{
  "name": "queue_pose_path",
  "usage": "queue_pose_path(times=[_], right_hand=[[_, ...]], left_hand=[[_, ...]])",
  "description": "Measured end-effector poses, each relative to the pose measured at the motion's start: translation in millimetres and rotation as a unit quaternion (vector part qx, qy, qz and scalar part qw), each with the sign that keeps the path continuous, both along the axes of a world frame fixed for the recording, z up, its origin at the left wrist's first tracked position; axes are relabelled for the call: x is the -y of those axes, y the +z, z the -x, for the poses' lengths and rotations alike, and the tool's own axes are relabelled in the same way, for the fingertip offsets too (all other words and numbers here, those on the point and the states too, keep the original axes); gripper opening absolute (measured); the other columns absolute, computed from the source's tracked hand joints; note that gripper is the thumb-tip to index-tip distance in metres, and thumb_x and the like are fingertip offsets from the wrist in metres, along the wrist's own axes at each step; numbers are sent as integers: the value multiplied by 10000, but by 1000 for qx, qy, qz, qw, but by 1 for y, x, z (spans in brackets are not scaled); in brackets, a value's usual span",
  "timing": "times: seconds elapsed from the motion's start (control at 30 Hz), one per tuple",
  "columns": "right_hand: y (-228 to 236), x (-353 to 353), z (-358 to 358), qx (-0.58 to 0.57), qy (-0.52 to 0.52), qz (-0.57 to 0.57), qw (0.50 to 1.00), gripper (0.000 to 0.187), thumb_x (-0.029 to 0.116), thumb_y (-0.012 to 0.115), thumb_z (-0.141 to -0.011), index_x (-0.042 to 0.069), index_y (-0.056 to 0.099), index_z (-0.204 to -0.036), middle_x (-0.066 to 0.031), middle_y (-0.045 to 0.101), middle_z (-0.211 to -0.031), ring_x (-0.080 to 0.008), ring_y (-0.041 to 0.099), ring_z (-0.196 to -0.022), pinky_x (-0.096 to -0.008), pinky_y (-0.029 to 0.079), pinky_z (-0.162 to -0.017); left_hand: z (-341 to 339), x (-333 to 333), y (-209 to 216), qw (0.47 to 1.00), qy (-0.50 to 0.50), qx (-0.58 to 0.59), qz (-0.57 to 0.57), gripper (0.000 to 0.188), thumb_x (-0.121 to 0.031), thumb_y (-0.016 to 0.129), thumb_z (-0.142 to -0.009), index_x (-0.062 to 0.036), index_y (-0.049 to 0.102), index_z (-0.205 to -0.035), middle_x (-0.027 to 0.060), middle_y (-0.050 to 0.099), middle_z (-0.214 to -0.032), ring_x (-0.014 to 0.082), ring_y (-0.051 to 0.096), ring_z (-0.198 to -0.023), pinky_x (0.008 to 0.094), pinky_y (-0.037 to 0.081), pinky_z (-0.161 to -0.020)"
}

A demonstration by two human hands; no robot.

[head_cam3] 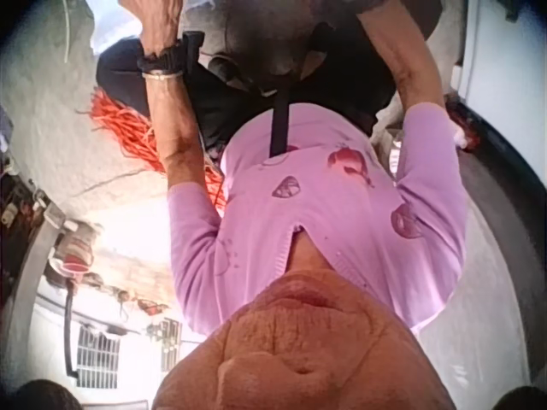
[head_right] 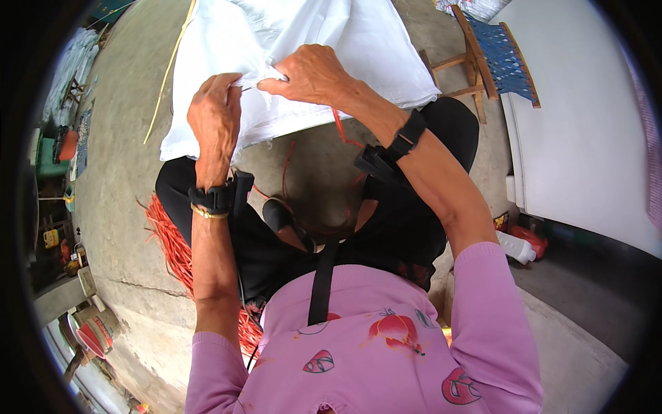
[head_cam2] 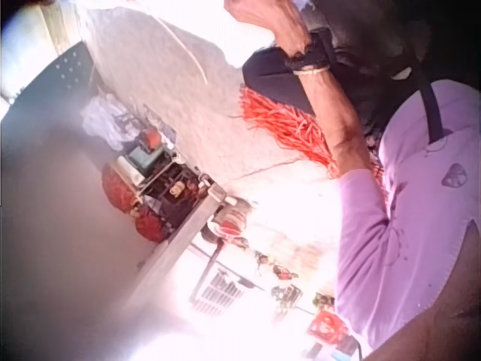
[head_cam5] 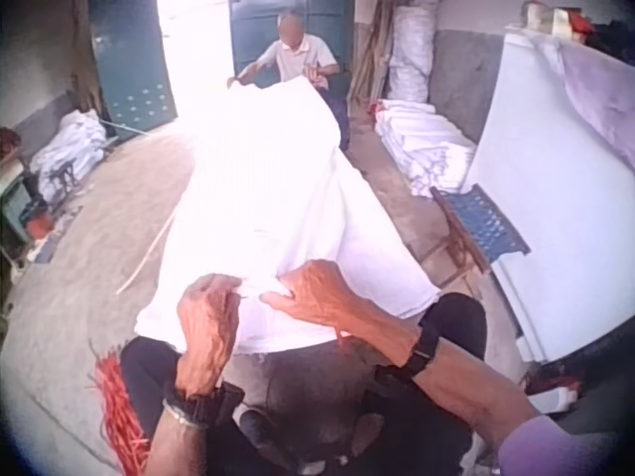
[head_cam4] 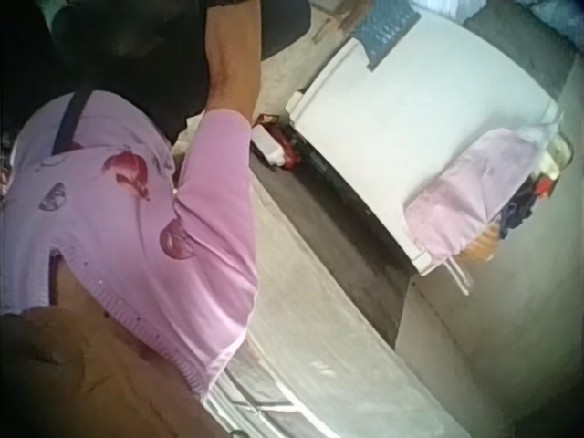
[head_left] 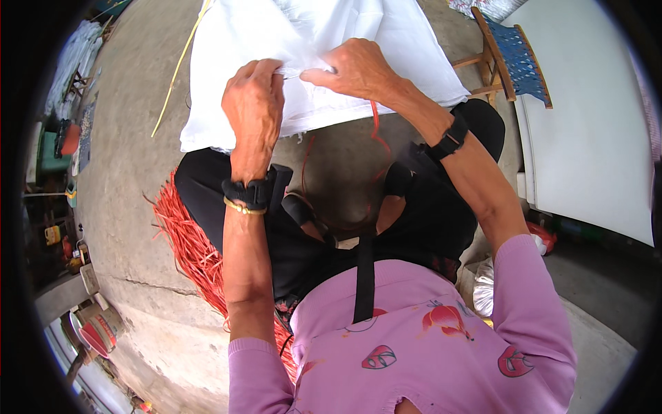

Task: Sewing the opening of a large plastic bag by hand using a needle and plastic strips.

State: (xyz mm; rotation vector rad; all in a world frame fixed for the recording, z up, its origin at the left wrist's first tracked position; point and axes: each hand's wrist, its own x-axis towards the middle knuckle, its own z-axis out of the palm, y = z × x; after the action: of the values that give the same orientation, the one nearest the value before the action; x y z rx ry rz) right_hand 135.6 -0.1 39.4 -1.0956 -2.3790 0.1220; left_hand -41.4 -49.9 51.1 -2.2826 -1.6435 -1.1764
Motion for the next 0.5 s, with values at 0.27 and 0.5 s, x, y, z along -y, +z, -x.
queue_pose_path(times=[0.27, 0.5], right_hand=[[-12, 3, 0, -141, -13, 80, 987, 398, 344, 673, -765, 25, 569, -552, -95, 433, -407, -227, 418, -371, -318, 337, -408], [-17, -4, 31, -225, -103, 169, 954, 560, 504, 646, -729, 2, 554, -498, -102, 462, -397, -219, 489, -393, -387, 414, -441]], left_hand=[[0, 18, -20, 990, 118, -18, -70, 135, -29, 589, -720, -70, 622, -845, 93, 621, -807, 279, 585, -762, 376, 455, -675], [-29, 7, -28, 994, 87, -33, -62, 118, -26, 606, -691, -72, 590, -798, 79, 574, -707, 281, 566, -686, 388, 452, -626]])
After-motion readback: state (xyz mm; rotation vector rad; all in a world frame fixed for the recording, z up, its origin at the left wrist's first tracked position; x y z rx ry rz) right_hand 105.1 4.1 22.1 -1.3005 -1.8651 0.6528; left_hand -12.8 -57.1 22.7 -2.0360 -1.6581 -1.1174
